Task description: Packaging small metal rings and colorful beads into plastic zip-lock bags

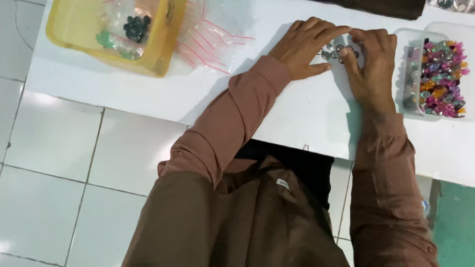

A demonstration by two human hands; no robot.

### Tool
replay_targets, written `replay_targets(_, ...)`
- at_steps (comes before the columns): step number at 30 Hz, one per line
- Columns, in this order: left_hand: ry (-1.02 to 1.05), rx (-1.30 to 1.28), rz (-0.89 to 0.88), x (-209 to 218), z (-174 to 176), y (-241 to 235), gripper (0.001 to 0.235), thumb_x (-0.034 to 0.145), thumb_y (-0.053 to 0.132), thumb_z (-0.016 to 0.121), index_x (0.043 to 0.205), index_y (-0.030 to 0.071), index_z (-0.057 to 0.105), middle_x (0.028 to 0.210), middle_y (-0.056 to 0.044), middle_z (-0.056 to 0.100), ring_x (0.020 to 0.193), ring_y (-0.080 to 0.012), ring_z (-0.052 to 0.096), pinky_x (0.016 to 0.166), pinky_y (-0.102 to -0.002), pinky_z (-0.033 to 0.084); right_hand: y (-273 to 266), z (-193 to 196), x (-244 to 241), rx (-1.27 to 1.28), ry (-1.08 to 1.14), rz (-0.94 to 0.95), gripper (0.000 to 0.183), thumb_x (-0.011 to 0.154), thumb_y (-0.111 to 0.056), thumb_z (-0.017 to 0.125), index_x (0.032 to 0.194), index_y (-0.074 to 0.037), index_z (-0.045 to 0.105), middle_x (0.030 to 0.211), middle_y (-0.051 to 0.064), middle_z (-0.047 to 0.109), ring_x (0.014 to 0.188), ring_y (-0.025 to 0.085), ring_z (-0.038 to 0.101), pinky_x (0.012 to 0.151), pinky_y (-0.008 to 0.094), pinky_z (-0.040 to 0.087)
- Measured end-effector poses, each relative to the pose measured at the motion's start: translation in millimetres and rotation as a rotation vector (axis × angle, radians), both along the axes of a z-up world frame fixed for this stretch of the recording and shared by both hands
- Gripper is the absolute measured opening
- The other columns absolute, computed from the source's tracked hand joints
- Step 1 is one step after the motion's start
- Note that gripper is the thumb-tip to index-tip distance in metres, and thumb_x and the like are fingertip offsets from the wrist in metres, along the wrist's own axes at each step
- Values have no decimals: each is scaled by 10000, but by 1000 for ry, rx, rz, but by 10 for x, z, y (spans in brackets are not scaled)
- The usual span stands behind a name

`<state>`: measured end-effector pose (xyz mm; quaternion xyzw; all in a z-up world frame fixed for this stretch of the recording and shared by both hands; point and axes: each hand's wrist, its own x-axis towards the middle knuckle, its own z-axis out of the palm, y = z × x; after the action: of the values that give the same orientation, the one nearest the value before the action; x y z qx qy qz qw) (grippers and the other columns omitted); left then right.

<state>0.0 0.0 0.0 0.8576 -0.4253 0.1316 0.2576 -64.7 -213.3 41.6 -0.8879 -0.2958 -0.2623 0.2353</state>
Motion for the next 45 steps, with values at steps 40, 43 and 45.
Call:
replay_targets(40, 77, -72, 585, -613, 138, 1833, 1377, 730, 467, 1077, 1665, 253, 90, 1719, -72, 279, 1602, -283, 336, 1245, -493, 401, 2101, 154, 373, 0, 46, 137, 102, 995, -63, 723, 1072, -127, 739, 1027, -29, 749, 1001, 248, 616, 929, 424, 360)
replay_targets(43, 11, -97, 571, -610, 165, 1876, 1442, 720, 466, 1139, 1678, 225, 88, 1737, -92, 269, 1615, -305, 362, 1301, -455, 395, 1967, 257, 362, 196, 211, 122, 153, 1139, -194, 626, 1123, -93, 741, 1123, 21, 746, 1084, 243, 613, 975, 444, 347)
replay_targets(45, -25, -184, 468, -613, 209, 1900, 1295, 878, 500, 1088, 1673, 177, 119, 1730, -94, 289, 1637, -330, 316, 1358, -490, 361, 1825, 379, 331, 415, 267, 202, 290, 1184, -250, 583, 1123, -22, 752, 1086, 94, 726, 1031, 234, 630, 920, 372, 455)
